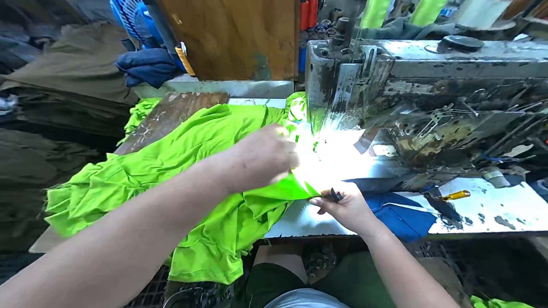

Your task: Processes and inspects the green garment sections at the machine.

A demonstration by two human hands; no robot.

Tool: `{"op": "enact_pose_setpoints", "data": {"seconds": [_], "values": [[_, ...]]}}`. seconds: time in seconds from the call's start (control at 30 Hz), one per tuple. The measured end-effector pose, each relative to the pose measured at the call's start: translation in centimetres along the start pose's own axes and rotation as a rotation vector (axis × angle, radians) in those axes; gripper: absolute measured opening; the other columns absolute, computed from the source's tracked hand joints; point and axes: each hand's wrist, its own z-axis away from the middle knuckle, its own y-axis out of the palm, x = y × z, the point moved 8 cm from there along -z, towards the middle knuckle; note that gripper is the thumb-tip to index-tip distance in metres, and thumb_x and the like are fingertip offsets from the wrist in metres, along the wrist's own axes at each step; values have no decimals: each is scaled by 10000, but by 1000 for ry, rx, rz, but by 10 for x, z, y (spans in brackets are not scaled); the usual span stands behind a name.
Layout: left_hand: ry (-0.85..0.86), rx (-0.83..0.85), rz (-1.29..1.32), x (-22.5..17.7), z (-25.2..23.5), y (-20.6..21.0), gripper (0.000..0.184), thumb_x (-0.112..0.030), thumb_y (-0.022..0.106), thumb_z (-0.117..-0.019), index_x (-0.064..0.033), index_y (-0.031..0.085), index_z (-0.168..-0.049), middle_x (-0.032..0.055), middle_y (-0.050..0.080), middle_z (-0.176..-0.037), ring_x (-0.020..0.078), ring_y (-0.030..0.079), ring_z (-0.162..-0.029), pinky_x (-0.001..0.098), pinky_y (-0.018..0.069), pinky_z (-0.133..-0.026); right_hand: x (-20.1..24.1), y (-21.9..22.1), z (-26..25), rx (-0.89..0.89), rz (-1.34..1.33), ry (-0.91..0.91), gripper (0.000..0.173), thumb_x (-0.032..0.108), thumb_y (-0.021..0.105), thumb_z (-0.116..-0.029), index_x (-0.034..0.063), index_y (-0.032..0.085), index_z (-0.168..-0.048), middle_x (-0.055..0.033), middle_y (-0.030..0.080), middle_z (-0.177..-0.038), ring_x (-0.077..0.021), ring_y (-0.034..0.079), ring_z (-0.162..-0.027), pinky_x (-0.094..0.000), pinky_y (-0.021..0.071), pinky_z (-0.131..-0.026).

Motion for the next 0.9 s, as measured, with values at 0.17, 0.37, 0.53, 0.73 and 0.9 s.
{"op": "enact_pose_setpoints", "data": {"seconds": [0.17,0.37,0.53,0.73,0.9], "values": [[-69,-42,-14,36,19,16,120,-219,595,-877,-158,678,-816,-12,661,-811,191,677,-875,509,509,-983,-1,-2,-4,-21,45,6,108,110,737,-922,6,745,-895,27,731,-765,15,672,-650,-166,592,-630],[70,50,-67,-27,-13,1,199,-29,583,-940,-72,662,-761,54,570,-727,192,567,-601,346,442,-525,-2,-2,-3,-28,32,-20,99,90,728,-920,-2,732,-885,16,730,-777,9,681,-663,-173,602,-639],[121,-251,-76,45,17,25,190,-163,576,-952,-167,654,-779,-3,605,-817,171,621,-753,425,523,-745,-4,-3,-4,-33,11,-1,89,92,738,-922,5,745,-904,15,739,-787,-2,684,-665,-184,606,-641],[-66,116,-21,-8,-10,-1,116,-126,677,-889,-132,707,-777,-2,639,-758,141,632,-639,329,504,-528,-2,-2,-1,-37,35,-19,79,72,727,-914,-2,734,-886,9,733,-798,4,690,-679,-180,611,-648],[-124,99,-269,12,-12,4,123,-11,622,-913,-30,694,-815,126,672,-952,297,687,-848,470,562,-704,-2,-2,-2,-51,39,-48,94,84,731,-921,-6,743,-898,0,741,-801,0,690,-676,-180,610,-645]]}}
